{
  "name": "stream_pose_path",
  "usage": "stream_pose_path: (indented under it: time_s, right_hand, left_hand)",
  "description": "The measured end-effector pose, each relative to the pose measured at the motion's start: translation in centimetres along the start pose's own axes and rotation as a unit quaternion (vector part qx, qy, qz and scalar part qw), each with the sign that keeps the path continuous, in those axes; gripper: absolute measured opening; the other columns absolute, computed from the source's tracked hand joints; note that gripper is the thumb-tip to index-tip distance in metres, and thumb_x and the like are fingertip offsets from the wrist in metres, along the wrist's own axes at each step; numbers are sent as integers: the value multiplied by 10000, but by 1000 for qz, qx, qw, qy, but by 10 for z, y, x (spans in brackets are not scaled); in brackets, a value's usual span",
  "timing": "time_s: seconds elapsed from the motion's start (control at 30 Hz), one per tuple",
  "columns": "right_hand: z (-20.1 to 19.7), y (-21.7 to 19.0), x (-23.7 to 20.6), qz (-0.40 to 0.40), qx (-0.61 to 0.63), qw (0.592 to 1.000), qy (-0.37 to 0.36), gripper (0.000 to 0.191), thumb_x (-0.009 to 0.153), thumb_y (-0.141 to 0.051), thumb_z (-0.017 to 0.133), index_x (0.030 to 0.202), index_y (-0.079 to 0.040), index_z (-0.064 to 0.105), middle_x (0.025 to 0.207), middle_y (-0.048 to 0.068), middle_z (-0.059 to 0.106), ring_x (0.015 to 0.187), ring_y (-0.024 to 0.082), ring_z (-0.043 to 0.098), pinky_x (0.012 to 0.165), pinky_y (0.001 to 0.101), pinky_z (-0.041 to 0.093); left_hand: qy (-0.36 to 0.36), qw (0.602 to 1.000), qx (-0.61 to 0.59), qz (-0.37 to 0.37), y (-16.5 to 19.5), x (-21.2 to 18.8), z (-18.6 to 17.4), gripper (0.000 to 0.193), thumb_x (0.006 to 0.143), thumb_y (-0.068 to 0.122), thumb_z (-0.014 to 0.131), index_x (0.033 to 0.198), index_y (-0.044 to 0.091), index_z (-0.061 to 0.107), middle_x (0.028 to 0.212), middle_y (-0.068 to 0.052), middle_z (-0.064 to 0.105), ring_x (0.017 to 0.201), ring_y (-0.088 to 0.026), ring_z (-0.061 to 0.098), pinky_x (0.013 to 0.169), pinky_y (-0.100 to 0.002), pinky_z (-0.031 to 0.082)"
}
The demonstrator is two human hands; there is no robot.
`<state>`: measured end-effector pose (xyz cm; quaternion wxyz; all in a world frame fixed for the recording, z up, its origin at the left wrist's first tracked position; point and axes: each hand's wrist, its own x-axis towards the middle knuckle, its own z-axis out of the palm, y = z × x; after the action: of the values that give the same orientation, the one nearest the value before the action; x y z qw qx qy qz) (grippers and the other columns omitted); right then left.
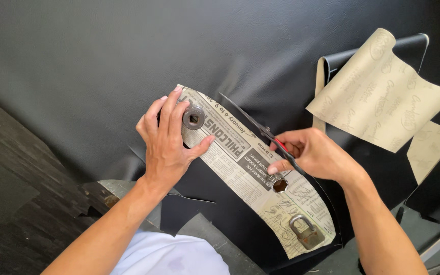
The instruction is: The person places a newspaper template on a black leather sheet and secures it with a padlock and metal weights. They use a ruler and chalk to mark a straight line, then cut the leather along the template's edge with scissors. Finally, they write a label on the cut piece.
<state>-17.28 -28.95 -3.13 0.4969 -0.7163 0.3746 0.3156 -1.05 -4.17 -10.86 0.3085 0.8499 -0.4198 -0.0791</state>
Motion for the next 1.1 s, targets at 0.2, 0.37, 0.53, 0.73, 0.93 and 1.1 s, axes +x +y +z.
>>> stream_pose_path:
  time_s: [0.2, 0.37, 0.53, 0.73, 0.93, 1.1]
  right_hand:
    - [-7, -22, 9, 3, -22, 1000, -17, 408, 611, -257, 935, 922, -27, 803, 461, -13, 441, 464, 101, 370, 479, 304, 299]
    - [-13, -35, 21, -5, -52, 999, -15, 447, 611, -256, 935, 978, -50, 784, 502, -61, 477, 491, 71, 411, 470, 301, 332]
    - [-18, -48, 30, -14, -61, 998, -21, 410, 621, -235, 936, 936, -15, 793, 500, -43, 400, 498, 91, 350, 481, 310, 304]
    - [-20, -62, 40, -24, -77, 996, -33, 393, 622, -229, 927, 936, -31, 798, 494, -52, 379, 488, 88, 329, 464, 315, 281]
    - [-20, -70, 47, -32, -95, 995, -24, 414, 599, -240, 946, 927, -29, 806, 491, -50, 353, 481, 96, 314, 462, 316, 273]
    - [-18, -78, 50, -41, -132, 990, -15, 437, 598, -255, 938, 964, -61, 800, 485, -34, 330, 473, 110, 297, 455, 333, 249]
  left_hand:
    - [-1, 1000, -14, -1, 0, 1, 0, 791, 828, 486, 857, 1381, 32, 521, 1587, -122, 422, 1398, -308, 376, 1118, -499, 282]
    - [-1, 1000, -13, -14, 1, 0, 0, 794, 804, 477, 852, 1379, 37, 526, 1594, -97, 415, 1399, -302, 378, 1112, -483, 301]
    - [4, 1000, -16, -11, 1, 0, 1, 788, 826, 474, 844, 1393, 31, 520, 1603, -91, 406, 1401, -298, 377, 1112, -481, 311]
    - [1, 1000, -15, -15, 0, 1, 1, 793, 823, 489, 828, 1392, 27, 524, 1599, -89, 406, 1403, -294, 373, 1102, -483, 310]
    - [-2, 1000, -14, -15, 0, 1, 1, 781, 835, 495, 818, 1384, 22, 527, 1601, -96, 400, 1405, -295, 368, 1104, -487, 313]
    - [-9, 1000, -16, -14, 0, -1, 2, 778, 848, 502, 818, 1388, 24, 527, 1603, -101, 399, 1408, -297, 367, 1105, -484, 313]
